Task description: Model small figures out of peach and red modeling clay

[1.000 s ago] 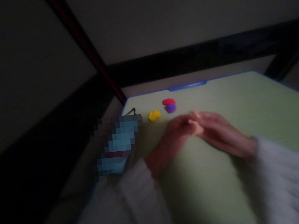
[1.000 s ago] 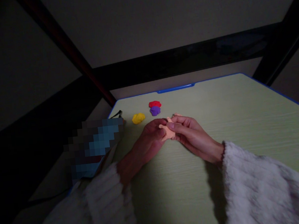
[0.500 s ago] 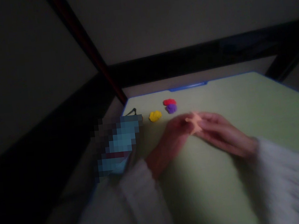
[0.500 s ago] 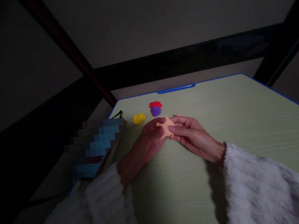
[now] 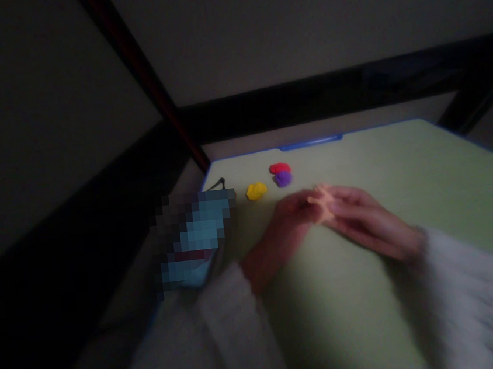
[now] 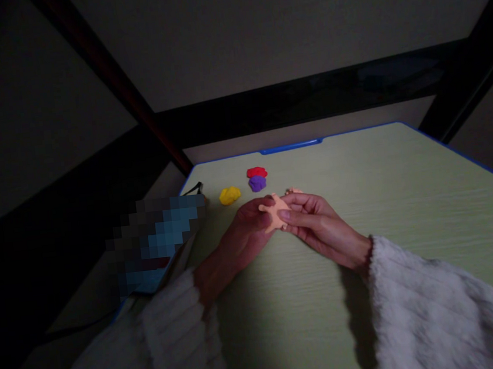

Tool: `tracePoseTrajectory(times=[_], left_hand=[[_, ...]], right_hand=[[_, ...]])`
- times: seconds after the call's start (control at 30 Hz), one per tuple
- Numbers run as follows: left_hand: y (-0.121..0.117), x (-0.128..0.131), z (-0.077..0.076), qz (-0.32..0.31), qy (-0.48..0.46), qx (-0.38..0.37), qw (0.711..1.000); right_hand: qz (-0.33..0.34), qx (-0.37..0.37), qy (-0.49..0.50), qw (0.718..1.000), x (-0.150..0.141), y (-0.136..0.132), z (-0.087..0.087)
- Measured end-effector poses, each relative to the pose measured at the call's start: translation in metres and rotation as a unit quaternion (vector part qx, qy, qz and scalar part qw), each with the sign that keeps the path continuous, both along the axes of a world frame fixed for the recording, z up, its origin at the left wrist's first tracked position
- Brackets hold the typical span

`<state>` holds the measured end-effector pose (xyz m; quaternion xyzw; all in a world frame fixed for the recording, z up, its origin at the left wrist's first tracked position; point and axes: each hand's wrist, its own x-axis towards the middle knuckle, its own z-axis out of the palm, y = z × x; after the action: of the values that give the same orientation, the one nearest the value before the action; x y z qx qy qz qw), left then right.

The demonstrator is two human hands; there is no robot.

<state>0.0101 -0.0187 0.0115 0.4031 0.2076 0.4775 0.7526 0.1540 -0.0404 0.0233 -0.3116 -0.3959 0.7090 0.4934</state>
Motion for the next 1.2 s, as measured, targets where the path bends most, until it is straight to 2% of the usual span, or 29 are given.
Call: tracePoseTrajectory(times=[0.37, 0.57, 0.67, 0.93, 1.2], left_hand=[[0.0006, 0.0012, -0.0007, 0.025, 0.032, 0.026, 0.999], [0.0005, 0.0016, 0.0026, -0.009, 0.008, 0.035, 0.999], [0.0007, 0.0013, 0.0029, -0.006, 0.006, 0.03, 1.0], [0.0029, 0.0003, -0.0025, 0.024, 0.033, 0.031, 0.999], [0.0023, 0.0016, -0.0001, 0.026, -0.009, -0.002, 1.0]], right_hand=[[0.011, 0.01, 0.045, 0.999, 0.0011, 0.0002, -0.003], [0.01, 0.011, 0.041, 0.999, -0.0015, -0.0009, 0.0], [0.008, 0.01, 0.036, 0.999, -0.0025, -0.0011, 0.0013], [-0.015, -0.003, 0.026, 1.0, -0.0027, -0.0014, 0.0026], [-0.061, 0.048, -0.015, 0.997, -0.0049, 0.0016, 0.0012]])
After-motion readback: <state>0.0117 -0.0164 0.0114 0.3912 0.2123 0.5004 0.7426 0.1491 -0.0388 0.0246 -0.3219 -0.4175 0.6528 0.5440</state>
